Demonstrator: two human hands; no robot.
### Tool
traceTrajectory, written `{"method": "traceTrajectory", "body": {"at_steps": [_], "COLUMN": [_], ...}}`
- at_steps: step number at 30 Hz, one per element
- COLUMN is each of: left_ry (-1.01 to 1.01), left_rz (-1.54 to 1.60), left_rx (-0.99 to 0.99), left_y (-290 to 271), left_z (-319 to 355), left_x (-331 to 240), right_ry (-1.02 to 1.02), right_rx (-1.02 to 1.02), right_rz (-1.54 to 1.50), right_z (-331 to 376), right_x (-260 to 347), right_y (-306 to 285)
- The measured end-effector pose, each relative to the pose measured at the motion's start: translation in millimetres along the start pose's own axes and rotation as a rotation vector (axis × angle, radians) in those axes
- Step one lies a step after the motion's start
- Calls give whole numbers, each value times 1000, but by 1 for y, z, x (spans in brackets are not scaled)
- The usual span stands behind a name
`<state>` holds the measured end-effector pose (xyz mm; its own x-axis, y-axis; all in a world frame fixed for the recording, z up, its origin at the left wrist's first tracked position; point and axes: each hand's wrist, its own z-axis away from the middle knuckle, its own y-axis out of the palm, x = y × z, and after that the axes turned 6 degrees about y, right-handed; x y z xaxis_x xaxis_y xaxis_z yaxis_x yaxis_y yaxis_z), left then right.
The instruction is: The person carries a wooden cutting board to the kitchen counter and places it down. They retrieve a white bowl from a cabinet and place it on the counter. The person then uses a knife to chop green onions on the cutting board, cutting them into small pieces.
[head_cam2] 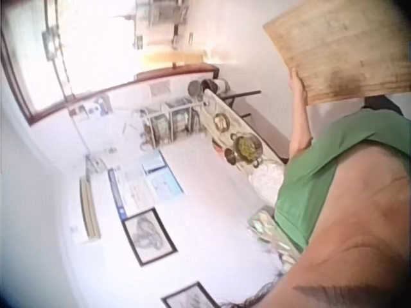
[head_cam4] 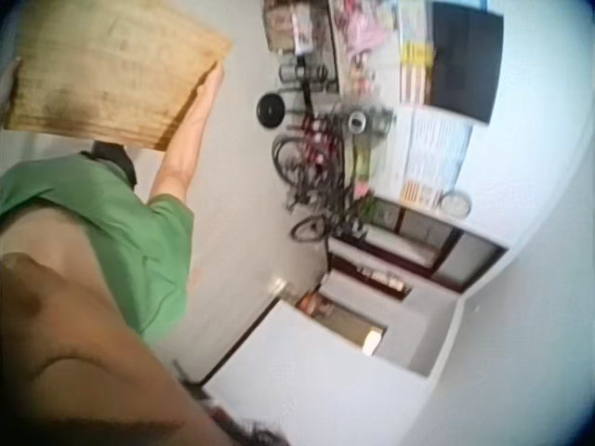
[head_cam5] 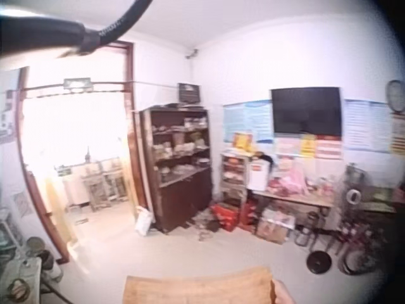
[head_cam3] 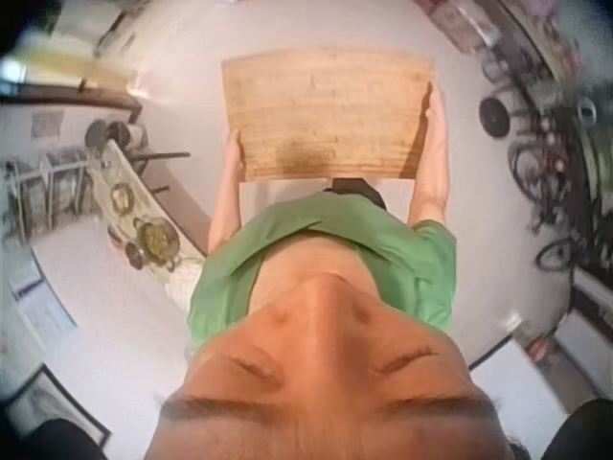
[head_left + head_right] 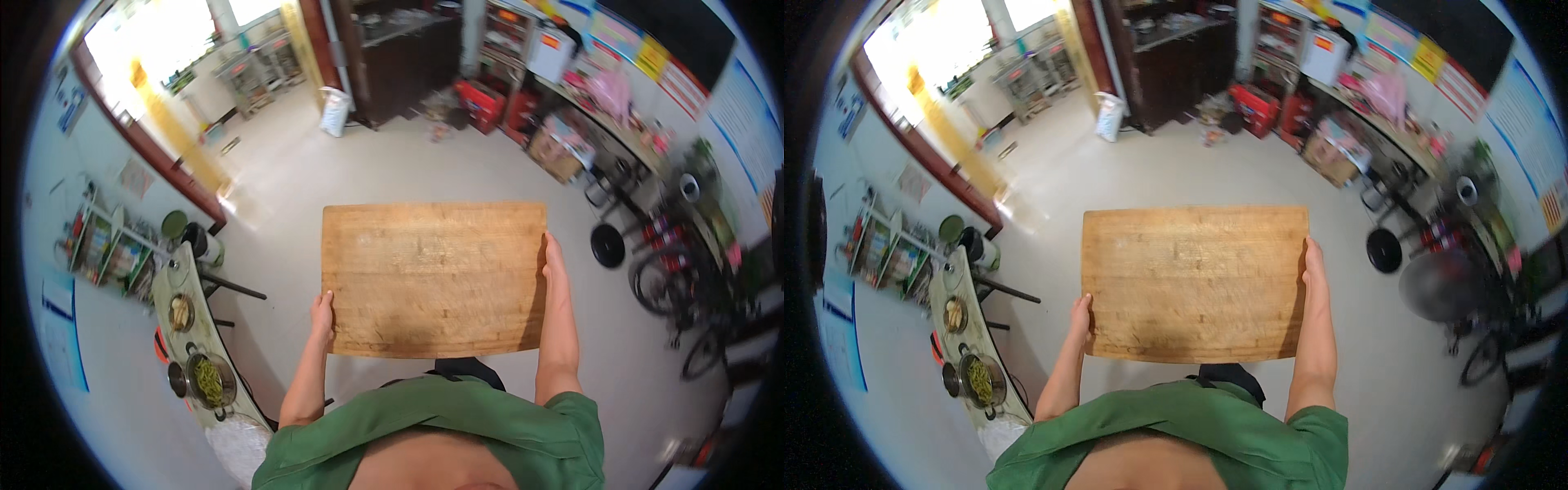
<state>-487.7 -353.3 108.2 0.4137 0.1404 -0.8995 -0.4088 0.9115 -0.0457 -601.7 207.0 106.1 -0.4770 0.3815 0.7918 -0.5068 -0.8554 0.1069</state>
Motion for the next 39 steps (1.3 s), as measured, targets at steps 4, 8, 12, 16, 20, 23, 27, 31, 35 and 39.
{"method": "traceTrajectory", "body": {"at_steps": [4, 8, 12, 16, 20, 23, 27, 31, 35, 39], "left_ry": [29, 31, -59, -29, -3, -24, 14, 45, 52, 101], "left_rz": [251, 372, 464, 297, 328, 287, 243, 451, 415, 497], "left_rx": [-75, -256, -391, -510, -579, -595, -661, -617, -696, -776], "left_y": [-27, -48, -83, -130, -173, -199, -219, -260, -286, -307], "left_z": [-75, -136, -208, -328, -425, -505, -615, -750, -856, -943], "left_x": [20, -3, -43, -83, -167, -225, -305, -317, -364, -433], "right_ry": [-18, 15, -51, -2, 25, 60, 60, 27, 19, 38], "right_rx": [161, 337, 341, 495, 514, 579, 729, 730, 790, 843], "right_rz": [149, 241, 357, 347, 362, 289, 221, 329, 323, 365], "right_z": [-99, -181, -237, -296, -315, -359, -411, -456, -521, -546], "right_x": [47, 79, 87, 91, 120, 124, 146, 179, 201, 224], "right_y": [123, 272, 441, 593, 756, 851, 1000, 1158, 1320, 1461]}}
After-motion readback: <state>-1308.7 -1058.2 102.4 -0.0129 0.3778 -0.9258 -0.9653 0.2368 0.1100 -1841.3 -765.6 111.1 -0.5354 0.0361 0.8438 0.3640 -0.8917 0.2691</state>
